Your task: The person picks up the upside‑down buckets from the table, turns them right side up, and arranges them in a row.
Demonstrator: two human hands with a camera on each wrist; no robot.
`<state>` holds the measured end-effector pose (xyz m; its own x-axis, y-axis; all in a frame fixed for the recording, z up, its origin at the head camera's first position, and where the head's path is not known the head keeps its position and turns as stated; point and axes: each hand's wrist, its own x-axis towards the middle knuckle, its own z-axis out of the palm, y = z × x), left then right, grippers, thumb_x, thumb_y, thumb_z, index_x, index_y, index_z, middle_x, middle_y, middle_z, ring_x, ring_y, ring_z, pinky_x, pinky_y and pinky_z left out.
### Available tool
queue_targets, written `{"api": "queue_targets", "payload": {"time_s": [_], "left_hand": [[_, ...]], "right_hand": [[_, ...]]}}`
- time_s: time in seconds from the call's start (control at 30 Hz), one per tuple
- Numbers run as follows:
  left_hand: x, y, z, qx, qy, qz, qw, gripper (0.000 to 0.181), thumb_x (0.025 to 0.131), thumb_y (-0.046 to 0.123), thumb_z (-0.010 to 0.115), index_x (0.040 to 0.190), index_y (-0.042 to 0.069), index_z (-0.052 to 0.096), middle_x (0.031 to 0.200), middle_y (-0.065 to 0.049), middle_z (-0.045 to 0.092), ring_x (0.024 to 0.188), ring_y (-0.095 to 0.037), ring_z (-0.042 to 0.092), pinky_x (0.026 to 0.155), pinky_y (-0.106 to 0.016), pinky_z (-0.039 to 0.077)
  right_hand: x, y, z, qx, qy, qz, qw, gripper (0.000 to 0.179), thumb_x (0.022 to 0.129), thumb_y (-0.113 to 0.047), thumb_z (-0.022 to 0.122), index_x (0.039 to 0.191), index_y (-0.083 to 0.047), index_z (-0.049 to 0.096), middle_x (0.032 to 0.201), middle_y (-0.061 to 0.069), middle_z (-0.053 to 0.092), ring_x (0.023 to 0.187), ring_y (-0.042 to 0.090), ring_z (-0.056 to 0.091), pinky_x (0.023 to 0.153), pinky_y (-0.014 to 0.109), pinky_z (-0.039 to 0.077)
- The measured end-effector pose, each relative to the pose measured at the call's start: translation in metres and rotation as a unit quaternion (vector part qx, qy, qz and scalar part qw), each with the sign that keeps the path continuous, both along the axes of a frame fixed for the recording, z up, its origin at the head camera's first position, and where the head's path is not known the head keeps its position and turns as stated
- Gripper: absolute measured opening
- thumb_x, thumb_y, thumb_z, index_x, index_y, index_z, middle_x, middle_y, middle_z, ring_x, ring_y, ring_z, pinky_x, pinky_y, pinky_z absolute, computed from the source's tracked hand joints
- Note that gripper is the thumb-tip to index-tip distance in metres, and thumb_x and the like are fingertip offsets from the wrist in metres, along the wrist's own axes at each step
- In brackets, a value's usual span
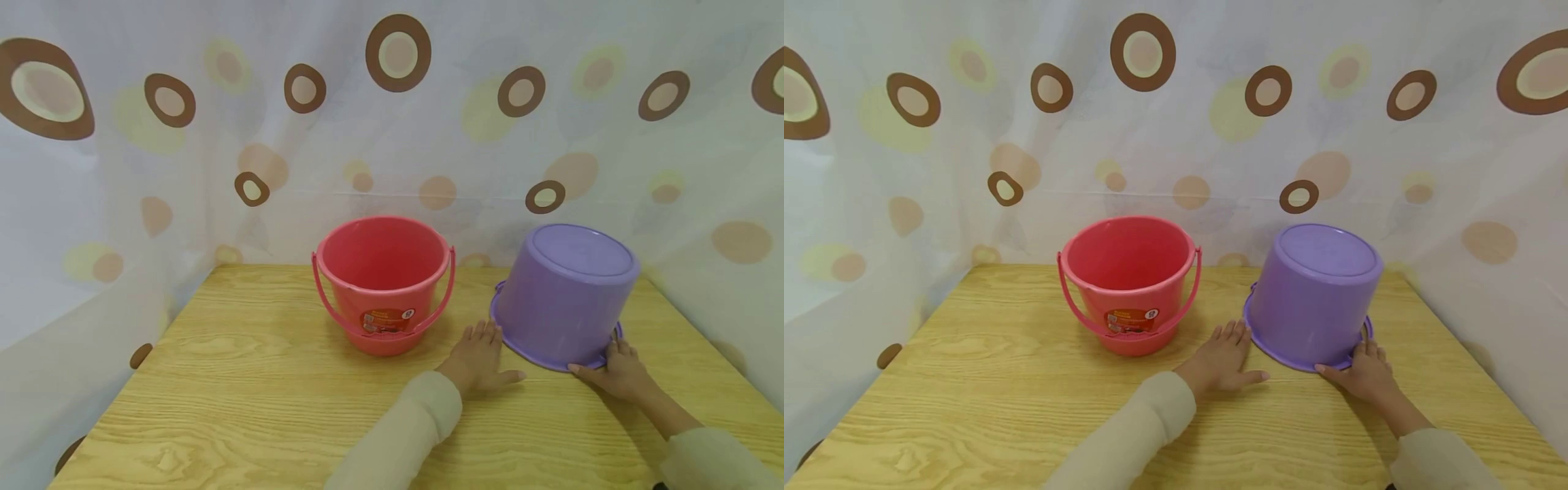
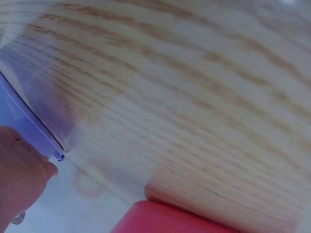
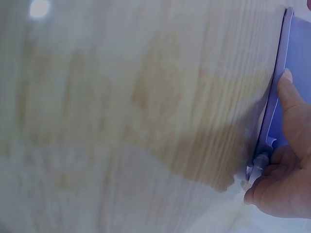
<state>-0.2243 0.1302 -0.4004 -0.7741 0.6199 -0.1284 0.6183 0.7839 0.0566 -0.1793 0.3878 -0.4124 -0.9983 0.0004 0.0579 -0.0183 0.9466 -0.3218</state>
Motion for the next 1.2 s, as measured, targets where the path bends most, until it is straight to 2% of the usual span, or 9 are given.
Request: {"api": "queue_targets", "payload": {"time_s": [0.27,0.43,0.7,0.83,1.03,1.2], "left_hand": [[0.000,-0.002,-0.001,-0.012,0.010,0.000,0.9999,0.086,0.087,0.071,0.030,0.149,0.012,0.018,0.156,-0.002,0.017,0.144,-0.016,0.014,0.117,-0.028,0.015],[0.000,-0.001,-0.004,-0.012,-0.003,0.010,0.9999,0.087,0.086,0.071,0.031,0.149,0.014,0.018,0.157,-0.001,0.015,0.145,-0.015,0.012,0.117,-0.028,0.014],[-0.001,0.000,-0.005,-0.020,-0.014,0.014,0.9996,0.086,0.086,0.071,0.031,0.149,0.014,0.020,0.156,0.000,0.017,0.144,-0.013,0.014,0.117,-0.028,0.015],[0.000,-0.001,-0.005,-0.024,-0.005,0.009,0.9996,0.085,0.086,0.071,0.031,0.148,0.014,0.023,0.155,0.000,0.020,0.144,-0.013,0.016,0.117,-0.028,0.016],[0.001,-0.001,-0.005,-0.019,-0.023,0.008,0.9995,0.085,0.087,0.070,0.030,0.149,0.014,0.020,0.156,0.000,0.016,0.145,-0.013,0.012,0.117,-0.027,0.013],[0.002,-0.001,-0.004,-0.025,-0.022,0.009,0.9994,0.084,0.087,0.071,0.028,0.149,0.015,0.019,0.157,0.001,0.015,0.145,-0.013,0.011,0.117,-0.027,0.012]], "right_hand": [[0.002,0.000,-0.003,-0.014,0.007,0.024,0.9996,0.101,0.082,-0.045,0.064,0.129,0.031,0.016,0.129,0.056,0.016,0.113,0.069,0.024,0.088,0.075,0.027],[0.002,0.000,-0.004,-0.019,-0.006,0.028,0.9994,0.105,0.082,-0.046,0.065,0.130,0.031,0.011,0.127,0.056,0.017,0.113,0.070,0.023,0.088,0.074,0.029],[0.006,0.004,-0.004,-0.040,-0.009,0.040,0.9984,0.106,0.082,-0.042,0.066,0.135,0.026,0.004,0.131,0.055,0.012,0.117,0.069,0.018,0.091,0.075,0.023],[0.006,0.006,-0.006,-0.033,-0.001,0.044,0.9985,0.105,0.083,-0.042,0.066,0.135,0.026,0.006,0.133,0.053,0.013,0.120,0.067,0.017,0.092,0.075,0.022],[0.007,0.005,-0.007,-0.023,0.025,0.048,0.9983,0.103,0.086,-0.043,0.061,0.136,0.024,0.001,0.135,0.052,0.011,0.120,0.067,0.015,0.093,0.075,0.016],[0.013,-0.003,-0.007,0.004,0.042,0.046,0.9981,0.096,0.089,-0.043,0.056,0.134,0.027,0.008,0.134,0.051,0.015,0.119,0.066,0.020,0.091,0.076,0.020]]}}
